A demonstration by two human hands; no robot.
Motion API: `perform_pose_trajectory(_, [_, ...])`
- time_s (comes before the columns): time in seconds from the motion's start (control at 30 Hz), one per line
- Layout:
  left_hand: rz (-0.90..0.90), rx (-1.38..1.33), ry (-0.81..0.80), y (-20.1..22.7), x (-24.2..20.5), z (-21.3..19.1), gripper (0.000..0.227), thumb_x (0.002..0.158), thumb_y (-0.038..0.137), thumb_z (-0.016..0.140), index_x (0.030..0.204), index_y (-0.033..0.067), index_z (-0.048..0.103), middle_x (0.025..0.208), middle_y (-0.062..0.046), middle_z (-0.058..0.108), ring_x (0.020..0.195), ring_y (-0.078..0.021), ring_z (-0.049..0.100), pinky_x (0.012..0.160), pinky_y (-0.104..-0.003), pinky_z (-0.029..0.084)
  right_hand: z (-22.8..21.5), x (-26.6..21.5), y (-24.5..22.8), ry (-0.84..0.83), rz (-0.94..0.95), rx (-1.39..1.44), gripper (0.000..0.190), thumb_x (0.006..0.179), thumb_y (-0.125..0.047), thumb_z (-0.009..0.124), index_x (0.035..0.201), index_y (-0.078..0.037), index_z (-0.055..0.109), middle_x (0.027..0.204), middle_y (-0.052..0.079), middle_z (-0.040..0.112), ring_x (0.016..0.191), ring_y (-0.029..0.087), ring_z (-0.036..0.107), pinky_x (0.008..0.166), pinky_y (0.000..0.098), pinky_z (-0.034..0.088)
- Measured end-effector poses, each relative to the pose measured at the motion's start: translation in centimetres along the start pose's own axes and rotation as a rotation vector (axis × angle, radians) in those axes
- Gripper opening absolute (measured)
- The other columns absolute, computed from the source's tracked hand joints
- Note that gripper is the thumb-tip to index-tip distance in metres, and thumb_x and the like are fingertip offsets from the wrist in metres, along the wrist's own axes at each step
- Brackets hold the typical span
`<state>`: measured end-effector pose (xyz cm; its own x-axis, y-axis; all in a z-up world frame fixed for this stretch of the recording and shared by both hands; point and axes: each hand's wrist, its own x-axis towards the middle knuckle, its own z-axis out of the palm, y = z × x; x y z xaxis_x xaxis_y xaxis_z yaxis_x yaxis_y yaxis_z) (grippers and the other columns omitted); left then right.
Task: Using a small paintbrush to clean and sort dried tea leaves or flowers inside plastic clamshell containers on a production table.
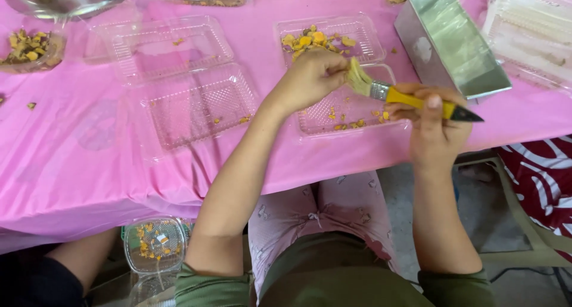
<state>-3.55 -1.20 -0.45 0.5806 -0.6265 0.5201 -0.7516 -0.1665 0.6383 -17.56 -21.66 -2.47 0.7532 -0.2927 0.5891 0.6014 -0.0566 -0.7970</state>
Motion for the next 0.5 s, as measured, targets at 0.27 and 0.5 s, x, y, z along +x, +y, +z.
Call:
perform_pose_trajectory(0.27, [-0.006,0.035,0.027,-1.2,-0.2,0.1,0.032,0.099,0.015,0.066,0.074,0.0156,0.047,0.065,0.006,0.043,0.069,-0.0126,0.052,0.079,-0.032,0.043,0.7,0.4,-1.5,0.006,-0.218,-0.063,0.031,0.117,-0.035,0.052,0.117,-0.005,0.050,0.111,0.029,0.067,0.079,0.036,0.071,0.061,0.0365,0.061])
perform_pose_trajectory(0.5, [-0.072,-0.022,0.077,-1.3,-0.3,-0.8,0.036,0.088,0.001,0.074,0.068,0.0167,0.048,0.063,0.007,0.043,0.063,-0.0072,0.043,0.065,-0.025,0.038,2.0,0.7,-0.6,-0.050,-0.262,-0.136,0.037,0.117,-0.034,0.052,0.116,0.003,0.051,0.108,0.030,0.064,0.079,0.040,0.073,0.060,0.0396,0.062])
